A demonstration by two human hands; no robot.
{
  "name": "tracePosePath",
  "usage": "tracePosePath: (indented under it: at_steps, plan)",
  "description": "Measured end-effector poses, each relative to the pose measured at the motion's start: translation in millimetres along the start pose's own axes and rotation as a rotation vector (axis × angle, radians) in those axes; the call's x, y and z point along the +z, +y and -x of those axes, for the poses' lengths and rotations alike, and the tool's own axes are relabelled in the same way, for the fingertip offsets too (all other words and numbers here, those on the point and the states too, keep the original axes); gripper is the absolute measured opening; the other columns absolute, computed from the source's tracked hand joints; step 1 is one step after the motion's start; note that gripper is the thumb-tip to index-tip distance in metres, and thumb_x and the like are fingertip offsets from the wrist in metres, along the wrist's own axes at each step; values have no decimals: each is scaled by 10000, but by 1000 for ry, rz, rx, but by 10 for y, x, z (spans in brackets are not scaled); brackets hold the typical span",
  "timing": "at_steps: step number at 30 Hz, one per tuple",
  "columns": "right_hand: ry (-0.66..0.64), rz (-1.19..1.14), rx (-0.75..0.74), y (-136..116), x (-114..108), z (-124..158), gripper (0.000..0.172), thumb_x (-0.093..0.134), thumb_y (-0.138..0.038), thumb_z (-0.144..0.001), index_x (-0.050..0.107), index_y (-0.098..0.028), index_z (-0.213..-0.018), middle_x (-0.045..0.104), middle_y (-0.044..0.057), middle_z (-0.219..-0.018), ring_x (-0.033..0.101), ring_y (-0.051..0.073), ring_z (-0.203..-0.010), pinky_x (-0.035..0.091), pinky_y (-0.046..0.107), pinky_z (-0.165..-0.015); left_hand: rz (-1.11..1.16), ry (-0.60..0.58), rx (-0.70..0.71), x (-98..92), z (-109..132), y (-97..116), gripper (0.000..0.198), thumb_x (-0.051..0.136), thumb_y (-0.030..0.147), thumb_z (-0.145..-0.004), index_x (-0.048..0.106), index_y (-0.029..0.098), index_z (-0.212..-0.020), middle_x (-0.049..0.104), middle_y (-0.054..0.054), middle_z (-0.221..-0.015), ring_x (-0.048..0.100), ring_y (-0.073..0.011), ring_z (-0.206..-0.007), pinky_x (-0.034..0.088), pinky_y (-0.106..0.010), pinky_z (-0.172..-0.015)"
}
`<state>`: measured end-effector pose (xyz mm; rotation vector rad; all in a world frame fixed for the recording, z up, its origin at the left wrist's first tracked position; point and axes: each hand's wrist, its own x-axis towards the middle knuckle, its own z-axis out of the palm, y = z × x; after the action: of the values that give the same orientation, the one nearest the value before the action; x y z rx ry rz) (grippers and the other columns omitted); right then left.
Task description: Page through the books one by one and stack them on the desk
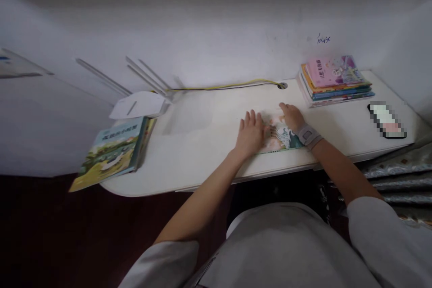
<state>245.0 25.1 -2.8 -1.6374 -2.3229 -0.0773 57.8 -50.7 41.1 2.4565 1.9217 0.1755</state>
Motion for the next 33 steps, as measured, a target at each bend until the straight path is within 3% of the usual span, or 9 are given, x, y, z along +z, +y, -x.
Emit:
tracePosePath:
  at_steps: [4, 8, 13, 16, 18, 21, 24, 27, 33]
  plan:
    - [36, -49, 14, 21, 46, -10, 353, 442, -120, -845, 542, -115, -1183, 675, 116, -953, 600, 234, -897, 427, 304, -788, 33, -130, 49, 172, 131, 166, 788, 215, 606, -933, 284, 31, -1468, 226, -237, -1545, 146, -367, -1447, 164, -558, -1136]
    - [30, -101, 41, 18, 62, -15, 343, 370, -86, -869, 545, -103, -1164, 669, 116, -944, 602, 221, -890, 428, 290, -785, 34, -108, 22, 319, 135, 140, 811, 196, 625, -923, 245, 48, -1490, 189, -218, -1561, 126, -384, -1446, 120, -582, -1138]
    - [39, -121, 136, -6, -86, -49, 391, 328, -48, -901, 496, -31, -1253, 651, 177, -1022, 595, 223, -946, 419, 309, -824, 35, -83, 21, 340, 147, 153, 796, 202, 646, -906, 222, 129, -1511, 188, -181, -1573, 128, -411, -1438, 114, -648, -1105]
    - [118, -75, 123, -166, -218, 0, 426, 333, -79, -928, 432, 11, -1332, 548, 261, -1246, 494, 280, -1168, 352, 387, -969, 36, -82, 22, 326, 160, 171, 794, 208, 649, -901, 234, 139, -1508, 204, -176, -1570, 141, -414, -1434, 122, -659, -1095]
    - [130, -73, 49, -359, -238, 98, 412, 356, -155, -953, 456, -18, -1329, 495, 237, -1348, 420, 278, -1267, 296, 389, -1049, 31, -76, 27, 311, 155, 158, 750, 216, 609, -916, 254, 143, -1502, 225, -171, -1565, 165, -403, -1430, 135, -646, -1096]
    - [24, -113, -100, -655, -125, 294, 412, 333, -301, -984, 524, -89, -1281, 559, 167, -1324, 472, 237, -1255, 335, 371, -1054, 17, -67, 48, 290, 125, 88, 598, 258, 447, -946, 336, 173, -1472, 314, -131, -1540, 268, -344, -1403, 210, -558, -1106]
    - [-33, -104, -112, -773, 22, 433, 547, 316, -450, -979, 461, -91, -1365, 476, 169, -1428, 409, 257, -1335, 295, 428, -1097, 24, -54, 73, 300, 84, -6, 549, 294, 361, -939, 367, 200, -1459, 342, -95, -1531, 306, -301, -1388, 248, -477, -1108]
    - [-59, -56, -118, -680, 61, 465, 640, 321, -518, -960, 425, -69, -1403, 421, 186, -1466, 347, 292, -1380, 232, 471, -1128, 42, -64, 70, 348, 48, -60, 578, 273, 394, -946, 306, 199, -1489, 280, -98, -1560, 234, -325, -1425, 188, -513, -1132]
    - [-60, 47, -65, -353, -12, 492, 592, 335, -458, -965, 443, -60, -1389, 402, 193, -1475, 347, 329, -1372, 274, 501, -1092, 52, -31, 9, 393, 39, -57, 613, 222, 477, -954, 315, 186, -1486, 273, -121, -1559, 211, -337, -1436, 168, -514, -1145]
